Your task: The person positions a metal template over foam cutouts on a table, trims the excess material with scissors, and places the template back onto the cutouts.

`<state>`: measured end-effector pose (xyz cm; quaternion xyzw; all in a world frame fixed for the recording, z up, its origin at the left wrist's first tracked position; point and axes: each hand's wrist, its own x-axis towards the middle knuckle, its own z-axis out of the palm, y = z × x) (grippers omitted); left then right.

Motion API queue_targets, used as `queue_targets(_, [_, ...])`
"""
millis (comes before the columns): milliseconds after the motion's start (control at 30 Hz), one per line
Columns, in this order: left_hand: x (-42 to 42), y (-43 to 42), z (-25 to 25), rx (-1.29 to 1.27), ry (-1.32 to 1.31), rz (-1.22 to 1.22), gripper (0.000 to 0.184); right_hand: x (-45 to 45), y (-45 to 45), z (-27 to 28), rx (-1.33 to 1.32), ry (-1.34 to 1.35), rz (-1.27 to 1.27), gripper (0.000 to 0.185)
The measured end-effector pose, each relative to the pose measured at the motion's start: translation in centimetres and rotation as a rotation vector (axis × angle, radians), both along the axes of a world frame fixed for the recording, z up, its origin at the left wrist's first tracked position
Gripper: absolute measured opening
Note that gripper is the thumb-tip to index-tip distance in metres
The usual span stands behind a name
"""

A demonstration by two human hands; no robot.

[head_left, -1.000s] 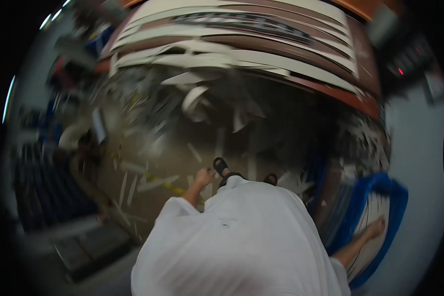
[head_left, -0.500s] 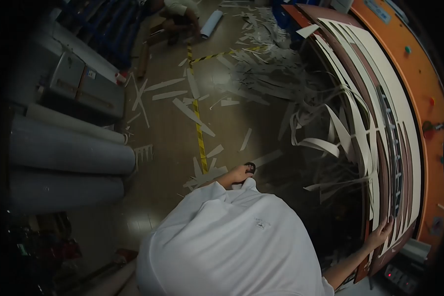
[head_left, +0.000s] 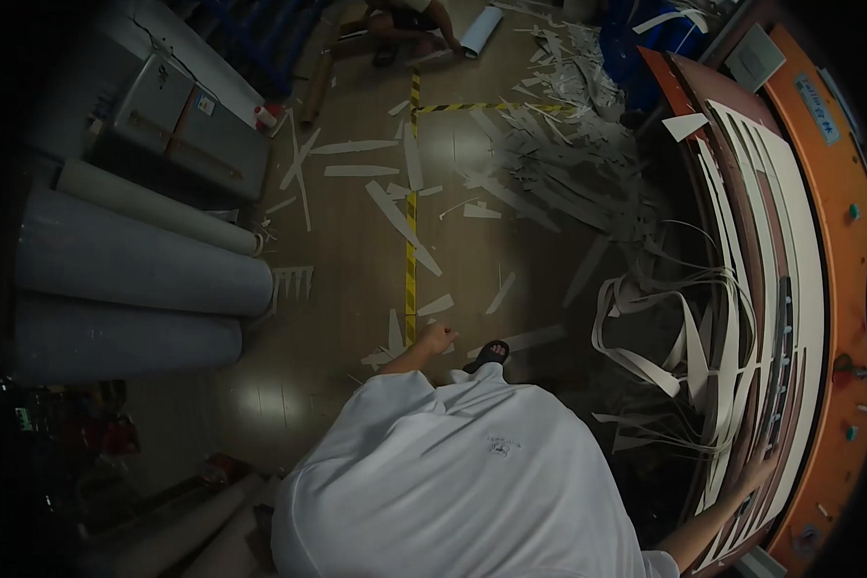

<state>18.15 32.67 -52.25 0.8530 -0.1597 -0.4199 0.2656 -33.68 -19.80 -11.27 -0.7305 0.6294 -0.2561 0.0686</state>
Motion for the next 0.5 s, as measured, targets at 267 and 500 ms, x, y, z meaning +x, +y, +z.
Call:
queue_targets(267, [-1.7,-5.1,2.9,-0.024,-0.004,-0.051,0.041,-0.8,-6.8,2.4,0.004,0.206,0.034,0.076])
queue_targets(500, [3.4,-12.4,4.2,-0.059,-0.161,-0.058,0.040,-2.4,-9.5,-0.2,0.024,0.246,0.088,0.076])
